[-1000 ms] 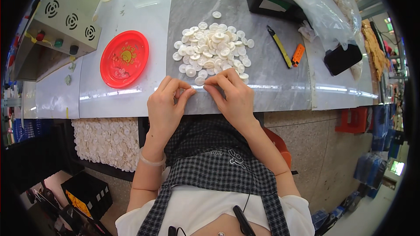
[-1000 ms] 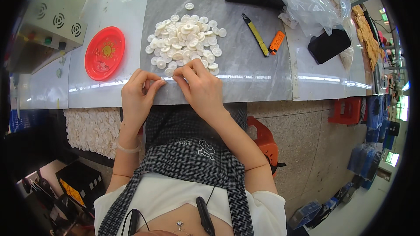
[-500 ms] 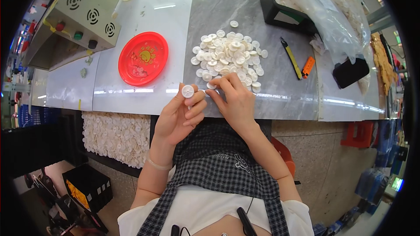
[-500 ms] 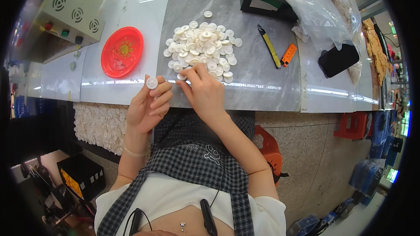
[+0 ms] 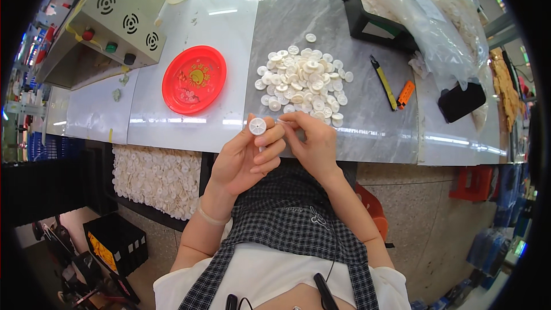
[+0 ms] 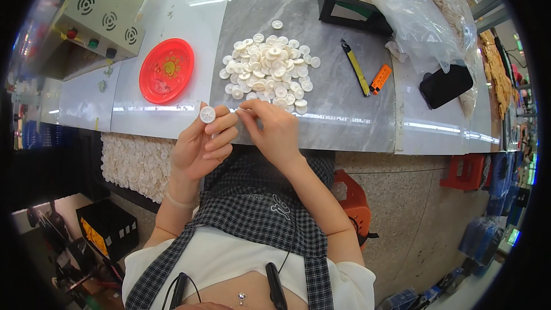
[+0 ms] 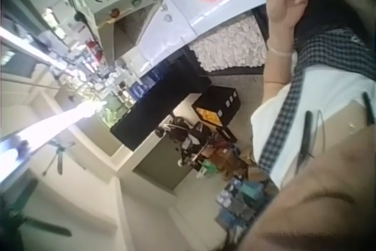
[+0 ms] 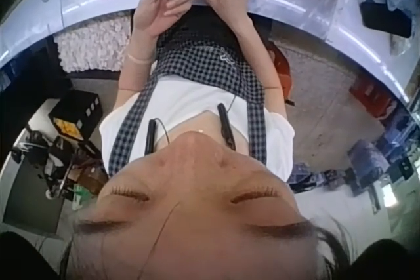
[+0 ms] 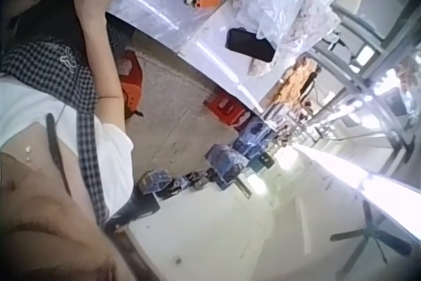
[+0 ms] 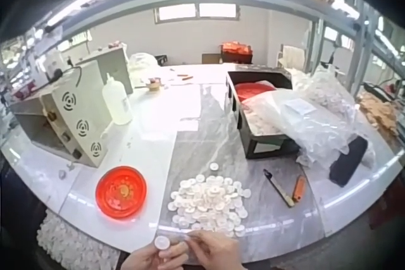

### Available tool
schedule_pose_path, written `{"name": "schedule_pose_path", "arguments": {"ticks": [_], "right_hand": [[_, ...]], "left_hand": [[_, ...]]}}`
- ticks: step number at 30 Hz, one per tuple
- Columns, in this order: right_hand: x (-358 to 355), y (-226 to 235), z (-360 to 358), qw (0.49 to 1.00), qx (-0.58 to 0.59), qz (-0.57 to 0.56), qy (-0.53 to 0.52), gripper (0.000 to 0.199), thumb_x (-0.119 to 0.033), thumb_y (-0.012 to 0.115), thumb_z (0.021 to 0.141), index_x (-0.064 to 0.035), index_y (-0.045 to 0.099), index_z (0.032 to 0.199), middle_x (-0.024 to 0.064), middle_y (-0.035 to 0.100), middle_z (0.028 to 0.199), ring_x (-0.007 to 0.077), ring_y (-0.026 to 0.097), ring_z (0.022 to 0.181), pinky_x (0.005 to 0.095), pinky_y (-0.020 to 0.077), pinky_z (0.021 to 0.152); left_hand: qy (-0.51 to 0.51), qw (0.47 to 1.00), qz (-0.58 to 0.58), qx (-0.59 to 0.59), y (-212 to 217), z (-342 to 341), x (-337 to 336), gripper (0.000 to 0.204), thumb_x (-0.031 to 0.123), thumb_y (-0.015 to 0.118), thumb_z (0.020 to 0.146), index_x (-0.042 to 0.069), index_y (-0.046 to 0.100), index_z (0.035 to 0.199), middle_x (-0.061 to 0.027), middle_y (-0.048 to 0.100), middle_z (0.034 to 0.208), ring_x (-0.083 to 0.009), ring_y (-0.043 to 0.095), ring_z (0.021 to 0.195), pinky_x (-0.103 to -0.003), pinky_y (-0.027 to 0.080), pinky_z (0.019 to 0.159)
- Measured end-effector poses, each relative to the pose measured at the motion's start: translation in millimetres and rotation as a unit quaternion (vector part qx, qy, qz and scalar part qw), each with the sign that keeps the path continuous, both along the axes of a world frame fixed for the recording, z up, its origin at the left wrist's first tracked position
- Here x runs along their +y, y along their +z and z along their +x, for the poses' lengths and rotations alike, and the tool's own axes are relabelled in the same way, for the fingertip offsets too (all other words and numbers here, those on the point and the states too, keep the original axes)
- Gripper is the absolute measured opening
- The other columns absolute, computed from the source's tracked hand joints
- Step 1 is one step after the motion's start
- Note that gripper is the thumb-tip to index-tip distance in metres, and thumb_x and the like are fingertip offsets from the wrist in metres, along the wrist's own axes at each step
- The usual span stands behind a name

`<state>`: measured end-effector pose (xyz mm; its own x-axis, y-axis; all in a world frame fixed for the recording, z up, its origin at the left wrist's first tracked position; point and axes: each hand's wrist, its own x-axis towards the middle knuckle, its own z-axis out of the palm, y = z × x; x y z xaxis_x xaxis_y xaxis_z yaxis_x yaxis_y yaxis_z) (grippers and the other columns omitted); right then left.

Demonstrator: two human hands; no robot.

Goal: Inspecting and sorting small white plastic circular parts on a factory workbench.

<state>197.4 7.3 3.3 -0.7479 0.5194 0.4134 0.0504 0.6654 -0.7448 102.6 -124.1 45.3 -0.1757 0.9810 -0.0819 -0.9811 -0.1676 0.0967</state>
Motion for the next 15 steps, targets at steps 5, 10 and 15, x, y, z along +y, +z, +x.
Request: {"name": "schedule_pose_path", "arguments": {"ticks": [5,10,15], "right_hand": [[3,8,1,0.994,0.046,-0.097,0.010,0.015,-0.007,0.074,0.080,-0.0072,0.068,0.094,-0.0002,0.066,0.074,0.0034,0.042,0.050,0.0205,0.0312,0.046],[7,3,4,0.992,0.047,-0.113,0.012,0.023,-0.007,0.078,0.076,-0.0056,0.067,0.096,-0.0011,0.066,0.085,0.0026,0.037,0.052,0.0196,0.0298,0.046],[2,10,3,0.989,0.049,-0.140,-0.014,0.029,-0.007,0.080,0.074,-0.0037,0.066,0.099,0.0001,0.066,0.087,0.0024,0.036,0.053,0.0185,0.0297,0.047]], "left_hand": [[0.006,1.000,-0.013,0.024,-5,-1,2,0.031,0.033,0.028,0.106,0.009,0.041,0.091,-0.0006,0.040,0.081,-0.0100,0.037,0.063,-0.020,0.036,0.050],[0.136,0.966,-0.125,0.183,2,-14,4,0.025,0.028,0.035,0.102,0.008,0.044,0.090,-0.0023,0.044,0.082,-0.0097,0.039,0.063,-0.021,0.035,0.046],[0.177,0.924,-0.149,0.305,-19,-39,-1,0.016,0.021,0.050,0.098,0.007,0.051,0.089,0.0028,0.038,0.067,-0.0059,0.034,0.055,-0.018,0.029,0.047]]}}
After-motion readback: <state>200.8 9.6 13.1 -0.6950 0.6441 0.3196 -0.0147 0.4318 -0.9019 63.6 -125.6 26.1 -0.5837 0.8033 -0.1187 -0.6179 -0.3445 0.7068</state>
